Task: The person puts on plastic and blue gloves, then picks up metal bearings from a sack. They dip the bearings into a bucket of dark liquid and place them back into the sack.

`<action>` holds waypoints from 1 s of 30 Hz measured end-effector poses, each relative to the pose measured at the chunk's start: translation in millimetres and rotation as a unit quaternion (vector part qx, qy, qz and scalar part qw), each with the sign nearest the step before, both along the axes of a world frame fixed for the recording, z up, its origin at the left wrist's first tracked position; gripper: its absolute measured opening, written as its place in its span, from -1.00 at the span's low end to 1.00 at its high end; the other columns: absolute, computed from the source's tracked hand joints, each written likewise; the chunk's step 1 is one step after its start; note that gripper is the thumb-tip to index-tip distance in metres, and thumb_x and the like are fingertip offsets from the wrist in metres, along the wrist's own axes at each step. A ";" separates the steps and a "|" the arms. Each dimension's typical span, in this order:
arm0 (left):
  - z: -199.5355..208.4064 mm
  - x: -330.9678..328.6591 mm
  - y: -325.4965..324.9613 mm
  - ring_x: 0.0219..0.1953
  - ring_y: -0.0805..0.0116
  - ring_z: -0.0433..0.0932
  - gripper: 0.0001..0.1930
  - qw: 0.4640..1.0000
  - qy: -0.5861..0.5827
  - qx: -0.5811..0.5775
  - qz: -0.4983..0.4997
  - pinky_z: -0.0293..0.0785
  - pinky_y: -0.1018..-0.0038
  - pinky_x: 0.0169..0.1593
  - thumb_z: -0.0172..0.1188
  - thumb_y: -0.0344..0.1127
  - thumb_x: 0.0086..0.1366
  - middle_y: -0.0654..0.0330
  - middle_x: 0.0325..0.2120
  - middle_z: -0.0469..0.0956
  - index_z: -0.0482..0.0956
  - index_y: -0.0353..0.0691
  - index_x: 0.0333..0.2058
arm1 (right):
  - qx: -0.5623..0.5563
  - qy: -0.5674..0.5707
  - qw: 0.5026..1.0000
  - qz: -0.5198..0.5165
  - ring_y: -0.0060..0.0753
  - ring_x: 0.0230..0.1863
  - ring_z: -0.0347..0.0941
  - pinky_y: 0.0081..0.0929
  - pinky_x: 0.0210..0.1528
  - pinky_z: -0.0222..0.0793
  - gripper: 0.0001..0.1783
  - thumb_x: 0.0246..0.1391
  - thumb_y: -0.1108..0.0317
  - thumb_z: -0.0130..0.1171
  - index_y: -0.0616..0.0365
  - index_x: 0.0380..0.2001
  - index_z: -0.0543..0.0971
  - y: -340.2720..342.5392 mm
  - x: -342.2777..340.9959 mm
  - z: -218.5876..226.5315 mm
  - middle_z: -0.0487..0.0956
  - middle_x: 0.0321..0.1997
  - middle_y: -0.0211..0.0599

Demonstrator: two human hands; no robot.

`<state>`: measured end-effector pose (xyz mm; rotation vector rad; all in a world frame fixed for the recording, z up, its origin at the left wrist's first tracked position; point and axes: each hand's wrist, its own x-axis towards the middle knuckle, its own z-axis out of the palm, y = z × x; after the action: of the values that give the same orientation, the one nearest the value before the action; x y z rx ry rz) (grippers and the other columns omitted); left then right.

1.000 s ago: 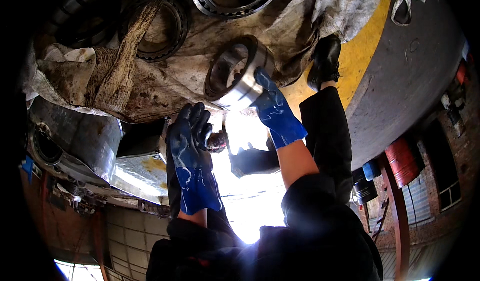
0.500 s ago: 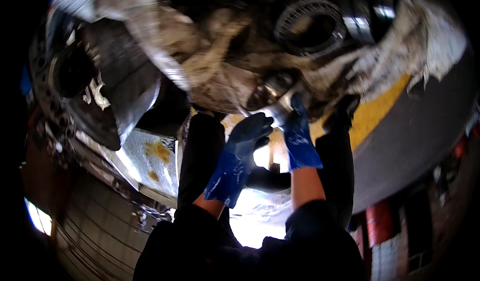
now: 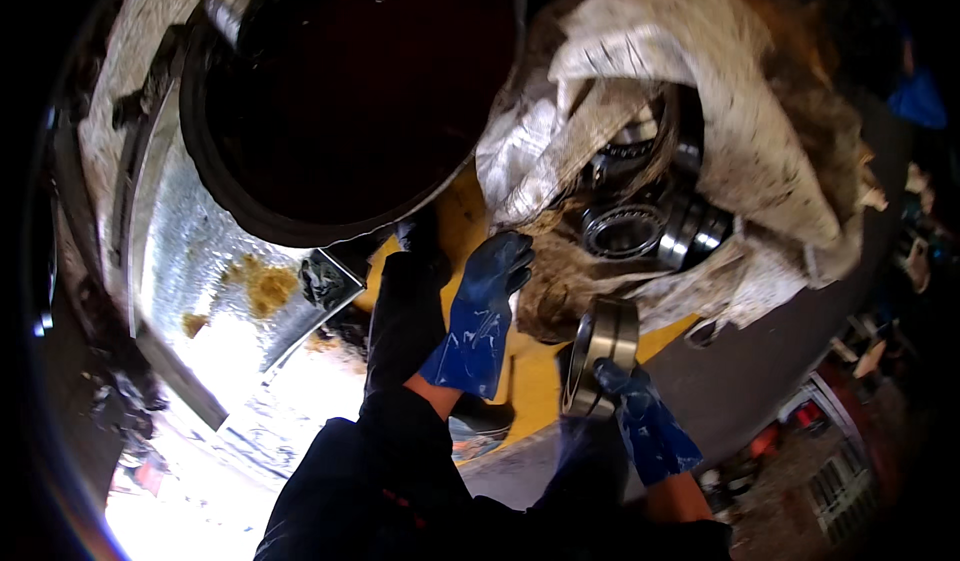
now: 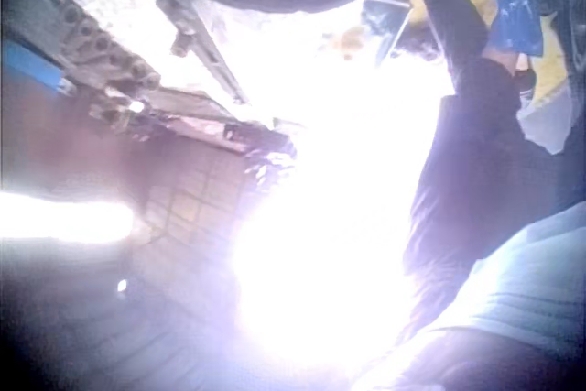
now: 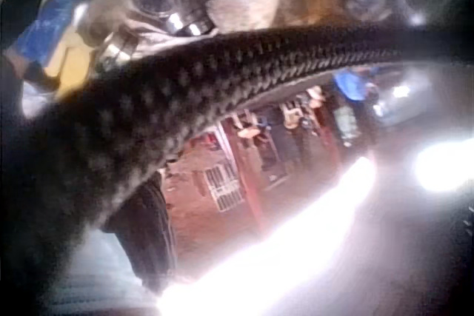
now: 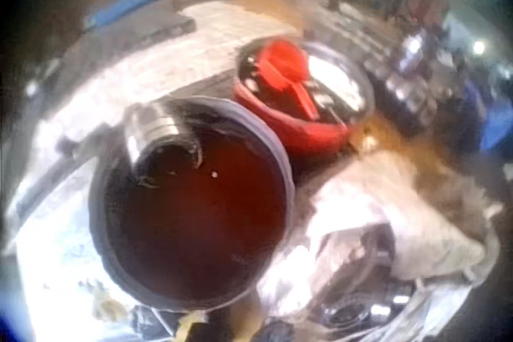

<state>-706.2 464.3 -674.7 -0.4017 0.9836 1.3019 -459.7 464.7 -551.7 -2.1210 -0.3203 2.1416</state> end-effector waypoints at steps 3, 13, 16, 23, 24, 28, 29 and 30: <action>12.7 -11.9 11.3 -0.42 0.56 0.45 -0.70 0.999 -0.010 -0.034 0.000 0.36 0.58 -0.38 0.30 -0.17 0.24 0.39 -0.38 0.53 0.57 -0.15 -0.10 | -0.020 -0.019 0.992 0.123 -0.42 -0.22 0.57 -0.55 -0.18 0.52 -0.54 0.03 0.21 0.34 0.14 -0.01 0.53 43.0 -35.8 72.2 0.62 -0.17 -0.22; -7.6 -47.9 56.1 -0.41 0.46 0.49 -0.73 0.994 -0.022 -0.107 0.019 0.39 0.52 -0.41 0.23 -0.18 0.30 0.32 -0.32 0.51 0.50 -0.14 -0.10 | 0.007 -0.029 0.668 0.744 -0.17 -0.16 0.59 -0.28 -0.09 0.52 -0.21 -0.22 -0.18 0.42 0.25 -0.07 0.53 212.3 -322.0 172.2 0.62 -0.21 -0.03; -3.4 -70.2 72.8 -0.36 0.41 0.53 -0.68 0.985 -0.066 -0.146 0.064 0.42 0.49 -0.37 0.21 -0.17 0.31 0.28 -0.25 0.53 0.47 -0.14 -0.04 | 0.137 -0.056 0.485 0.862 -0.13 -0.31 0.60 -0.24 -0.20 0.53 -0.06 -0.23 -0.53 0.17 0.23 -0.18 0.58 242.8 -382.1 131.8 0.62 -0.41 -0.11; 37.8 -112.8 80.3 -0.09 0.24 0.58 -0.56 0.967 -0.134 -0.211 0.057 0.50 0.30 -0.14 0.12 -0.10 0.36 0.17 0.03 0.51 0.37 -0.12 0.14 | 0.235 0.112 0.406 0.876 -0.12 -0.36 0.55 -0.24 -0.24 0.44 -0.54 -0.12 0.02 0.34 0.19 -0.29 0.59 296.5 -541.0 58.5 0.59 -0.45 -0.05; -1.9 -78.3 78.4 -0.48 0.39 0.57 -0.53 0.964 -0.133 -0.207 0.101 0.51 0.46 -0.48 0.30 -0.15 0.25 0.24 -0.17 0.55 0.37 0.04 0.10 | 0.254 0.133 0.411 0.866 -0.12 -0.36 0.54 -0.25 -0.24 0.43 -0.56 -0.13 0.04 0.33 0.20 -0.31 0.59 299.6 -557.1 51.7 0.59 -0.46 -0.06; 36.7 -118.2 85.3 -0.11 0.32 0.56 -0.61 0.948 -0.206 -0.241 0.020 0.59 0.40 -0.17 0.11 -0.14 0.38 0.14 0.01 0.49 0.42 -0.17 0.09 | 0.221 0.031 0.297 0.928 -0.09 -0.31 0.55 -0.18 -0.19 0.42 -0.53 -0.20 0.01 0.35 0.15 -0.29 0.65 319.7 -598.9 -0.5 0.62 -0.41 -0.12; 32.0 -118.5 82.0 -0.12 0.37 0.57 -0.62 0.930 -0.252 -0.263 0.046 0.61 0.50 -0.31 0.15 -0.13 0.36 0.17 -0.04 0.50 0.44 -0.16 0.07 | 0.232 0.032 0.253 0.939 -0.09 -0.29 0.56 -0.17 -0.19 0.42 -0.50 -0.21 -0.01 0.35 0.15 -0.27 0.65 321.4 -604.9 -16.9 0.64 -0.39 -0.13; 26.5 -110.7 78.0 -0.08 0.31 0.56 -0.62 0.934 -0.246 -0.252 0.052 0.60 0.44 -0.22 0.13 -0.16 0.37 0.13 -0.01 0.50 0.42 -0.16 0.09 | 0.200 0.052 0.294 0.933 -0.10 -0.25 0.54 -0.18 -0.14 0.41 -0.49 -0.23 0.00 0.37 0.15 -0.25 0.65 324.5 -608.7 -23.9 0.63 -0.35 -0.12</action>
<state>-816.9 542.3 -648.2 -1.1313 0.8594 0.9513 -1068.4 789.1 -575.6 -0.2879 -3.9563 1.3211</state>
